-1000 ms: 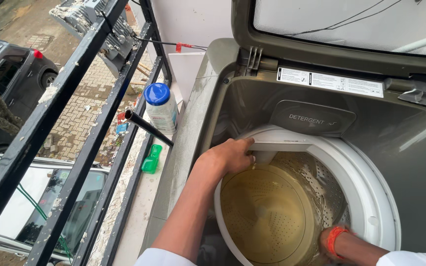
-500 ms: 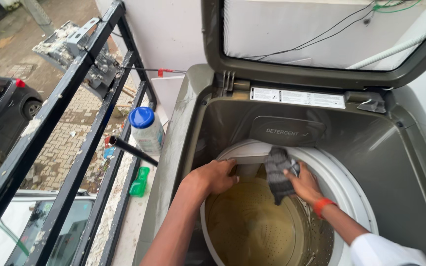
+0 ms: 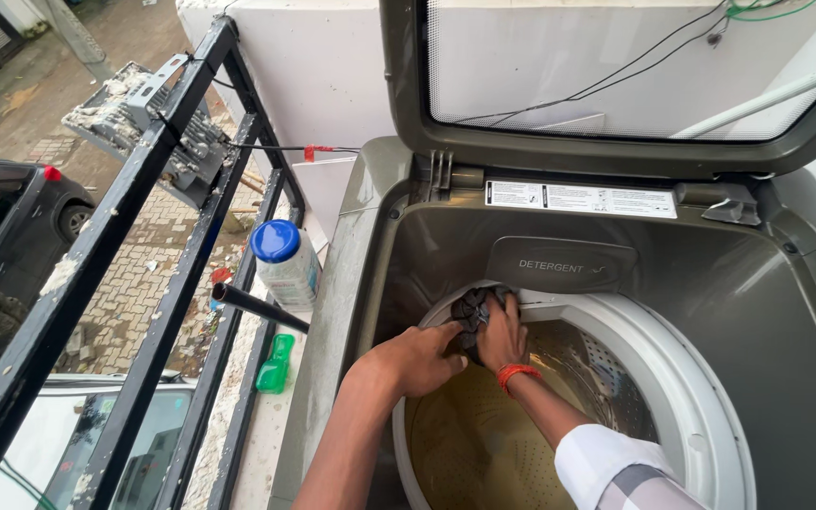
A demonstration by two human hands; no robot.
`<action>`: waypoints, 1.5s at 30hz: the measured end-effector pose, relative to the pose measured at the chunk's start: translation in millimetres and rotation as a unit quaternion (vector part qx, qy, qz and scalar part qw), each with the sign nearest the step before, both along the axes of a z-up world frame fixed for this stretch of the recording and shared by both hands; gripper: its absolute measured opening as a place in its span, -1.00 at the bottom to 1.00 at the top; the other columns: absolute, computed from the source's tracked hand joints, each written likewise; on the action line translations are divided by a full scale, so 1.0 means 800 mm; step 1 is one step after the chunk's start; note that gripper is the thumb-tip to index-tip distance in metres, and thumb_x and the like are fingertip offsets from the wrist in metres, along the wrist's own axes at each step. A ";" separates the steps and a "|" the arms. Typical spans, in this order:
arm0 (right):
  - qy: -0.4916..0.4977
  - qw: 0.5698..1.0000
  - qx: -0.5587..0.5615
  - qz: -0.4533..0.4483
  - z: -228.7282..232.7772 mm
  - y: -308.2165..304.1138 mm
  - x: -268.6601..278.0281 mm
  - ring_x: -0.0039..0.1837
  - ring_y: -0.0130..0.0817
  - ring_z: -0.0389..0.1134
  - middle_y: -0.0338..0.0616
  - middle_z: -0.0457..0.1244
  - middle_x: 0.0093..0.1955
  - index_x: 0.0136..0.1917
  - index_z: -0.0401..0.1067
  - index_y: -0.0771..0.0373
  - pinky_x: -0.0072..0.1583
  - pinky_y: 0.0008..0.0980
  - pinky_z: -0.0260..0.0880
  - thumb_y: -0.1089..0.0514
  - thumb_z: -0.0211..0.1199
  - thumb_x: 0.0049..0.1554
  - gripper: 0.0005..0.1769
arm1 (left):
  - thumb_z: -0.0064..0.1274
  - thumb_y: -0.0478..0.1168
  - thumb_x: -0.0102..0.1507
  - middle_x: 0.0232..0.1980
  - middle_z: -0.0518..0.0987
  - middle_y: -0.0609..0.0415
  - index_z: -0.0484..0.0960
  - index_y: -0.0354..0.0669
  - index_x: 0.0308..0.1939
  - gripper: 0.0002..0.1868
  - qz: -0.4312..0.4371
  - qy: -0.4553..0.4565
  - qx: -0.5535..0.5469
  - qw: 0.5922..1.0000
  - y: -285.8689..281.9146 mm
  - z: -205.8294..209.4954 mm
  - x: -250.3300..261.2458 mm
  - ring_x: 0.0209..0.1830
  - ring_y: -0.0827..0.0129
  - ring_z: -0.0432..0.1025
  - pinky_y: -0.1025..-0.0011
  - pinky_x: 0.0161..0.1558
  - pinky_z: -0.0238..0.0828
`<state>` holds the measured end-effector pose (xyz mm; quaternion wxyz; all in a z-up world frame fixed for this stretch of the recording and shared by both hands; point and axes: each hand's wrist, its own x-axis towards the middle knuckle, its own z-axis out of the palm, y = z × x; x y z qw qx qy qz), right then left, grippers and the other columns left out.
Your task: The person wipes the interior and exterior glass lid of a top-loading washing machine using a cloth.
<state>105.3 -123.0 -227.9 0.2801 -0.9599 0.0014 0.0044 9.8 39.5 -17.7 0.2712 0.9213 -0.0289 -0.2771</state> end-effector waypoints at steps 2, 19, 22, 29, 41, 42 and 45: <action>0.042 0.999 -0.013 0.029 0.022 -0.005 -0.006 0.24 0.23 0.35 -0.10 -0.04 0.61 0.46 0.26 -0.04 0.22 0.13 0.41 0.29 0.23 0.04 -0.28 | -0.05 0.06 0.29 0.32 0.52 -0.13 0.22 0.07 0.53 -0.28 0.011 0.016 0.009 1.000 0.001 0.005 -0.001 0.34 0.04 0.41 0.18 0.34 0.33; 0.102 0.982 -0.152 0.047 0.046 -0.093 0.020 0.44 0.08 0.24 -0.16 0.05 0.56 0.55 0.11 -0.19 0.38 0.10 0.28 0.19 0.33 0.07 -0.16 | -0.05 0.10 0.29 0.32 0.53 -0.11 0.22 0.10 0.53 -0.28 -0.012 0.021 0.067 0.997 -0.013 -0.006 -0.002 0.34 0.08 0.41 0.20 0.36 0.32; 0.116 0.986 -0.114 0.045 0.044 -0.088 0.019 0.46 0.08 0.18 -0.17 0.01 0.57 0.53 0.10 -0.17 0.40 0.09 0.23 0.22 0.34 0.05 -0.14 | -0.06 0.12 0.30 0.34 0.50 -0.11 0.21 0.16 0.54 -0.28 0.000 0.041 0.059 0.997 -0.015 0.000 0.003 0.35 0.05 0.40 0.19 0.37 0.29; 0.143 0.916 0.272 0.259 0.035 -0.065 0.002 0.38 -0.14 0.41 -0.14 0.38 0.34 0.33 0.42 0.01 0.38 -0.23 0.36 0.38 0.18 -0.10 -0.28 | -0.03 0.11 0.27 0.38 0.46 -0.16 0.26 -0.04 0.50 -0.25 -0.020 0.005 0.061 0.998 -0.016 -0.036 0.003 0.41 0.03 0.35 0.19 0.38 0.28; -0.195 0.847 0.394 -0.298 -0.018 -0.102 0.033 0.44 0.05 0.17 0.14 0.13 0.45 0.51 0.11 0.34 0.42 -0.07 0.07 0.21 0.32 0.13 -0.25 | 0.12 0.07 0.26 0.71 -0.34 -0.10 -0.42 -0.27 0.61 0.18 0.090 0.031 0.140 0.986 -0.051 -0.207 0.090 0.70 0.07 -0.25 0.26 0.61 -0.16; -0.174 0.830 0.413 -0.331 -0.014 -0.104 0.037 0.43 0.05 0.19 0.12 0.14 0.43 0.51 0.09 0.33 0.42 -0.09 0.10 0.18 0.31 0.14 -0.26 | 0.14 0.02 0.25 0.70 -0.35 -0.12 -0.46 -0.29 0.60 0.20 0.101 0.010 0.130 0.986 -0.051 -0.213 0.092 0.72 0.10 -0.32 0.29 0.63 -0.25; -0.266 0.811 0.385 -0.352 -0.029 -0.092 0.060 0.47 0.11 0.18 0.17 0.14 0.44 0.49 0.14 0.39 0.47 -0.10 0.08 0.19 0.33 0.15 -0.28 | 0.00 -0.20 0.25 0.72 -0.47 -0.03 -0.57 -0.18 0.62 0.14 0.115 -0.011 0.167 0.979 -0.055 -0.233 0.077 0.70 0.09 -0.36 0.22 0.59 -0.30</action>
